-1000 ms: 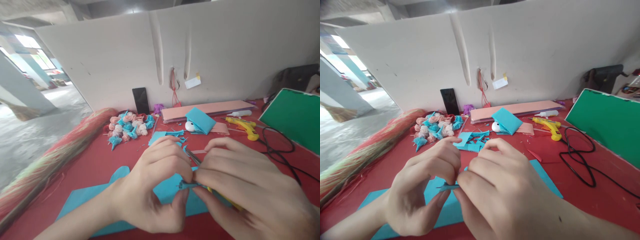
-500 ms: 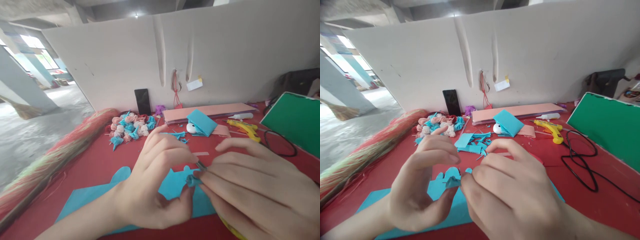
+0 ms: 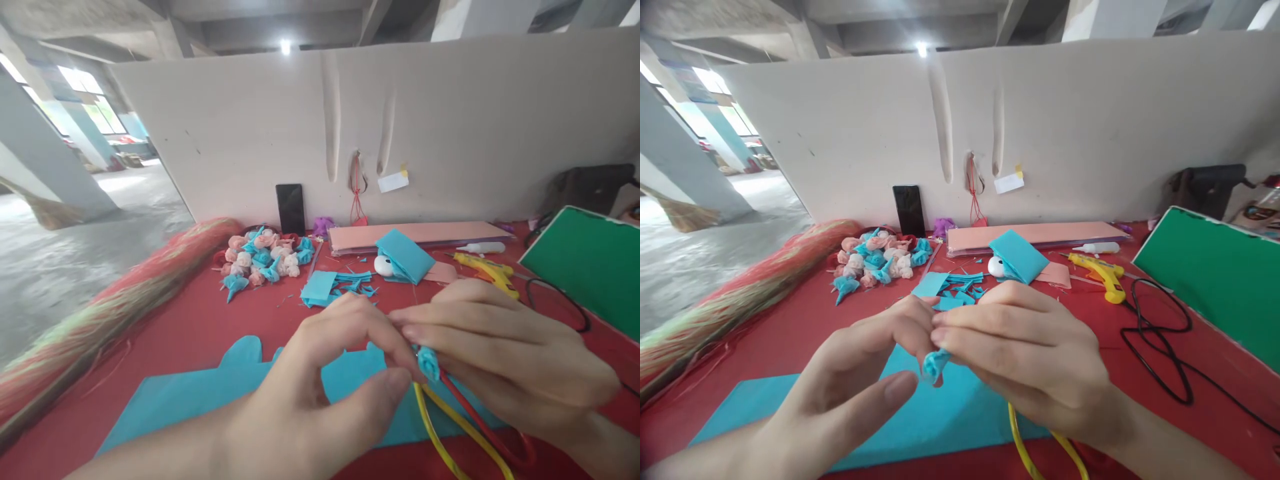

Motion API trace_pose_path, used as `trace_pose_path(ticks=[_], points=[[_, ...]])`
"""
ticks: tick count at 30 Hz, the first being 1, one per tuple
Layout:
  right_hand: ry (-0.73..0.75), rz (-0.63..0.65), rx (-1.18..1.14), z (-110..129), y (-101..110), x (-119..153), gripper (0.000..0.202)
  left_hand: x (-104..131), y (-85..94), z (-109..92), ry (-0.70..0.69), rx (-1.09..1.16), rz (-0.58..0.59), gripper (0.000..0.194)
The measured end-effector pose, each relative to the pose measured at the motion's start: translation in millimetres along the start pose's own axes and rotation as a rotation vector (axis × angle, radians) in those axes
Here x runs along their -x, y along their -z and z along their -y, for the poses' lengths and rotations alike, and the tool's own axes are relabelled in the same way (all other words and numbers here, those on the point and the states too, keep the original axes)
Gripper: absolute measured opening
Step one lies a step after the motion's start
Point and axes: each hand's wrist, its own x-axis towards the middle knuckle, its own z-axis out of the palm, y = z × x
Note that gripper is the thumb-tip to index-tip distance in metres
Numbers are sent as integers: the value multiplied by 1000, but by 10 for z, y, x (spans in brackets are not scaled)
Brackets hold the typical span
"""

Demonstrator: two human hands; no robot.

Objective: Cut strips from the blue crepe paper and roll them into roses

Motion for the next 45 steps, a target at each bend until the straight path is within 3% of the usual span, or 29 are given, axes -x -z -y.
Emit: trace_pose_path(ticks=[7, 17, 35, 45], points=[[-61, -16, -207, -47, -98, 72, 14, 38, -15, 13, 92, 89, -67, 11], [10, 24, 20, 2, -71, 94, 13, 16, -34, 47, 72, 40, -92, 12], [53, 51, 155, -7, -75, 94, 21, 24, -19, 59, 99, 40, -62, 10], [46, 233, 189, 14, 42, 201, 21, -2, -19, 68, 154, 46, -55, 10]])
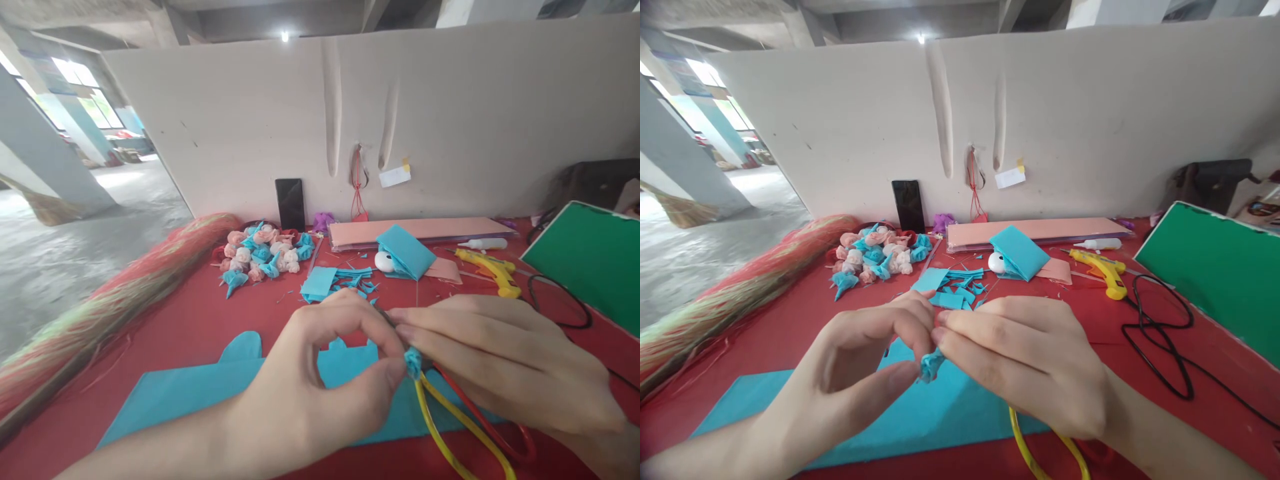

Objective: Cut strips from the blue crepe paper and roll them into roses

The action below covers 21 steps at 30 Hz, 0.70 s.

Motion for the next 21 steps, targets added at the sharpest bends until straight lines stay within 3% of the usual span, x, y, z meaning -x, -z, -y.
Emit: trace_pose_path(ticks=[8, 21], points=[[58, 22, 30, -57, 18, 17, 25, -18, 1, 12, 4, 2, -1, 11], [-15, 28, -49, -34, -22, 60, 31, 6, 2, 18, 72, 181, 25, 7]])
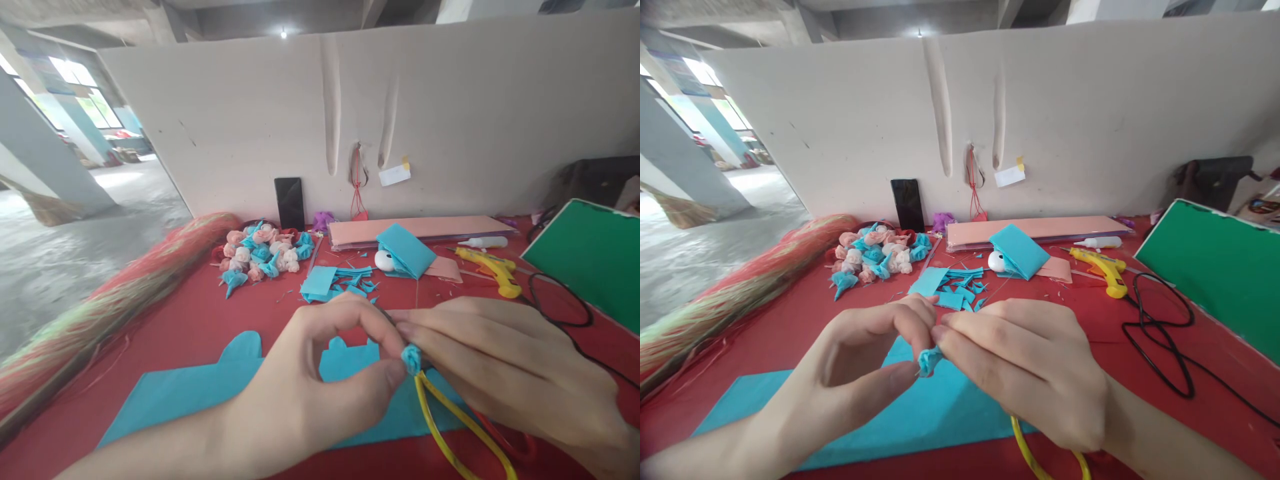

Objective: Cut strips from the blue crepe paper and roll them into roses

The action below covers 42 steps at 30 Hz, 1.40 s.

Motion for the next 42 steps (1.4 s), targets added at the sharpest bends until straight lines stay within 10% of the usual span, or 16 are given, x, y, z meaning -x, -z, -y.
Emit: trace_pose_path(ticks=[36, 42], points=[[22, -35, 111, 29, -3, 51, 32, -60, -23, 23, 130, 127, -30, 6], [21, -122, 215, 86, -23, -72, 17, -18, -19, 45, -53, -174, -78, 7]])
